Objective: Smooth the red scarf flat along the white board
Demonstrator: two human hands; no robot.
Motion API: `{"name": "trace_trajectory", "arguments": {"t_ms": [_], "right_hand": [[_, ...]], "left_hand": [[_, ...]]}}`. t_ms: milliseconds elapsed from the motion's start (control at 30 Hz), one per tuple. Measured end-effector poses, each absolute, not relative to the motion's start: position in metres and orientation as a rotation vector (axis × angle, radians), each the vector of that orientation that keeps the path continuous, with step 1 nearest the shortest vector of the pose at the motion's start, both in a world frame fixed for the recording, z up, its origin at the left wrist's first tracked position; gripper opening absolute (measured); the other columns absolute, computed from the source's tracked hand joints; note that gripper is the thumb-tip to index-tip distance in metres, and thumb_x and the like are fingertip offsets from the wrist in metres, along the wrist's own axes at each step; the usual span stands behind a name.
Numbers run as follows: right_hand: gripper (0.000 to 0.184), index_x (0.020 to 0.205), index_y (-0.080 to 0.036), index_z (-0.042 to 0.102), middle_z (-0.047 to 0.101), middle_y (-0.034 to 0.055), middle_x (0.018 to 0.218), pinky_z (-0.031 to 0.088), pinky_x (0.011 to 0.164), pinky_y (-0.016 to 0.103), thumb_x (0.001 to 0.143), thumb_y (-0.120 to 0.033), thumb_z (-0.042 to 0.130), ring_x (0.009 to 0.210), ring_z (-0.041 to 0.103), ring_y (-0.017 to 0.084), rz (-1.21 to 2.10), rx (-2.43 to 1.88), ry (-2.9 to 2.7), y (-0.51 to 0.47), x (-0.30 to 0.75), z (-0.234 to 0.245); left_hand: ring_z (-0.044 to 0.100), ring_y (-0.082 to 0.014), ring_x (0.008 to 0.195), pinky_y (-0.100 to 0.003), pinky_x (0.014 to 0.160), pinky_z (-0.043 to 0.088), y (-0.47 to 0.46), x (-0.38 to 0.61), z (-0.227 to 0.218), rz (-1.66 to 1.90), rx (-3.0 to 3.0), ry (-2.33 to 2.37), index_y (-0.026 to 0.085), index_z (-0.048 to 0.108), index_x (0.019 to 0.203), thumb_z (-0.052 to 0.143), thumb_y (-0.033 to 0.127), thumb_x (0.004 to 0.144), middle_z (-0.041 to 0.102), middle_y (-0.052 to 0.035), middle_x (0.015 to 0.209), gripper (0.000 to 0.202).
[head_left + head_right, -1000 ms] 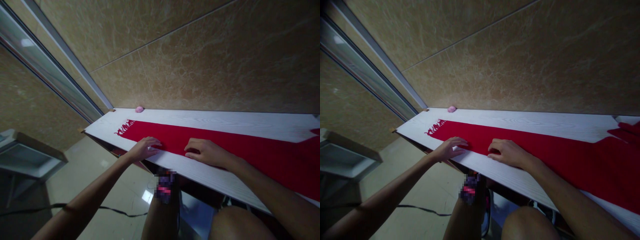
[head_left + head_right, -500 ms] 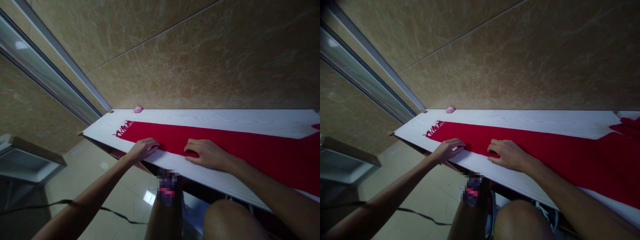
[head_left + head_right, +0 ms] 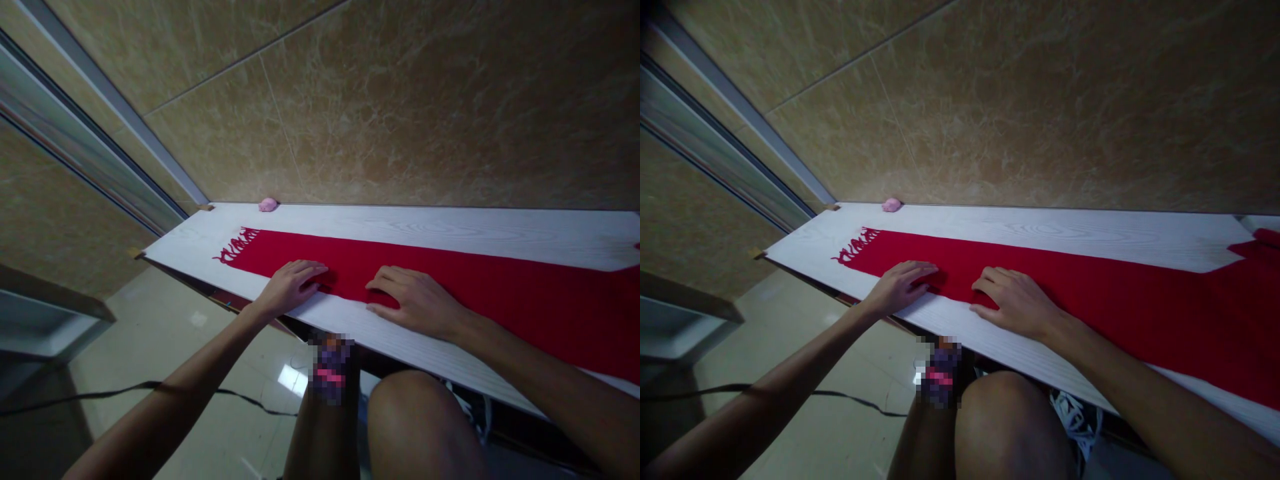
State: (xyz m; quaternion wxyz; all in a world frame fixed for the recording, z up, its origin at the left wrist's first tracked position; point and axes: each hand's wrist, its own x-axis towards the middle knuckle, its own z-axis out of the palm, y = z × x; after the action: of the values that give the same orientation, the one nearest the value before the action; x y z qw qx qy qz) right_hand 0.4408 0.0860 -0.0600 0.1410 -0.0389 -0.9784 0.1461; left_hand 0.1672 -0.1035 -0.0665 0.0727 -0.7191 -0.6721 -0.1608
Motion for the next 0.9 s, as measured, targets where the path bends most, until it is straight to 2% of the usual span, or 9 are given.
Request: {"name": "trace_trajectory", "arguments": {"t_ms": [133,267,367,533,667,767,833,900], "right_hand": [[0.034,0.132,-0.019,0.074,0.073,0.013,0.13,0.054,0.104,0.051,0.103,-0.038,0.071,0.12,0.068,0.032,0.387,-0.089,-2.762,0.086,0.439,-0.064],[0.038,0.135,-0.021,0.072,0.073,0.0129,0.134,0.055,0.104,0.051,0.104,-0.042,0.07,0.124,0.067,0.033,0.381,-0.118,-2.747,0.085,0.438,-0.067],[0.04,0.135,-0.021,0.071,0.074,0.0124,0.134,0.055,0.104,0.052,0.104,-0.045,0.07,0.124,0.068,0.033,0.38,-0.149,-2.742,0.083,0.438,-0.067],[0.039,0.136,-0.02,0.071,0.075,0.0126,0.132,0.057,0.102,0.049,0.104,-0.041,0.068,0.121,0.069,0.033,0.361,-0.189,-2.724,0.081,0.437,-0.065],[0.037,0.136,-0.016,0.072,0.075,0.0143,0.133,0.059,0.098,0.048,0.102,-0.029,0.064,0.118,0.071,0.032,0.306,-0.216,-2.728,0.081,0.437,-0.064],[0.034,0.132,-0.016,0.076,0.076,0.0141,0.133,0.06,0.096,0.048,0.103,-0.024,0.059,0.117,0.072,0.032,0.304,-0.206,-2.723,0.082,0.437,-0.064],[0.033,0.126,-0.017,0.079,0.078,0.0131,0.129,0.061,0.096,0.048,0.104,-0.022,0.055,0.116,0.073,0.031,0.324,-0.207,-2.715,0.083,0.437,-0.064],[0.032,0.122,-0.019,0.08,0.08,0.0117,0.125,0.061,0.095,0.047,0.106,-0.023,0.053,0.114,0.074,0.031,0.35,-0.222,-2.701,0.084,0.437,-0.064]], "left_hand": [[0.064,-0.0234,0.142,-0.045,0.119,0.053,-0.096,0.172,-0.068,-0.42,-2.194,-1.997,0.025,0.063,0.153,0.062,0.02,0.101,0.07,-0.0094,0.152,0.052],[0.06,-0.023,0.147,-0.047,0.124,0.049,-0.086,0.18,-0.068,-0.415,-2.2,-1.992,0.027,0.059,0.157,0.062,0.011,0.094,0.065,-0.0075,0.158,0.065],[0.063,-0.0242,0.144,-0.048,0.122,0.051,-0.08,0.184,-0.066,-0.436,-2.197,-1.973,0.027,0.061,0.155,0.063,0.011,0.093,0.067,-0.0075,0.156,0.064],[0.072,-0.024,0.126,-0.045,0.11,0.059,-0.075,0.188,-0.058,-0.571,-2.042,-2.024,0.027,0.072,0.139,0.065,0.013,0.092,0.078,-0.0058,0.138,0.05],[0.072,-0.024,0.119,-0.042,0.104,0.059,-0.078,0.192,-0.047,-0.646,-1.898,-2.101,0.025,0.073,0.131,0.065,0.013,0.093,0.078,-0.0059,0.129,0.041],[0.071,-0.0251,0.111,-0.04,0.099,0.056,-0.083,0.198,-0.039,-0.591,-1.745,-2.153,0.024,0.075,0.115,0.066,0.014,0.093,0.077,-0.0063,0.116,0.025],[0.071,-0.0246,0.099,-0.037,0.091,0.054,-0.085,0.204,-0.036,-0.506,-1.582,-2.248,0.023,0.072,0.103,0.067,0.016,0.093,0.076,-0.0056,0.102,0.013],[0.07,-0.0226,0.084,-0.033,0.079,0.05,-0.087,0.213,-0.036,-0.428,-1.417,-2.4,0.024,0.068,0.099,0.067,0.022,0.096,0.074,-0.0028,0.089,0.004]]}}
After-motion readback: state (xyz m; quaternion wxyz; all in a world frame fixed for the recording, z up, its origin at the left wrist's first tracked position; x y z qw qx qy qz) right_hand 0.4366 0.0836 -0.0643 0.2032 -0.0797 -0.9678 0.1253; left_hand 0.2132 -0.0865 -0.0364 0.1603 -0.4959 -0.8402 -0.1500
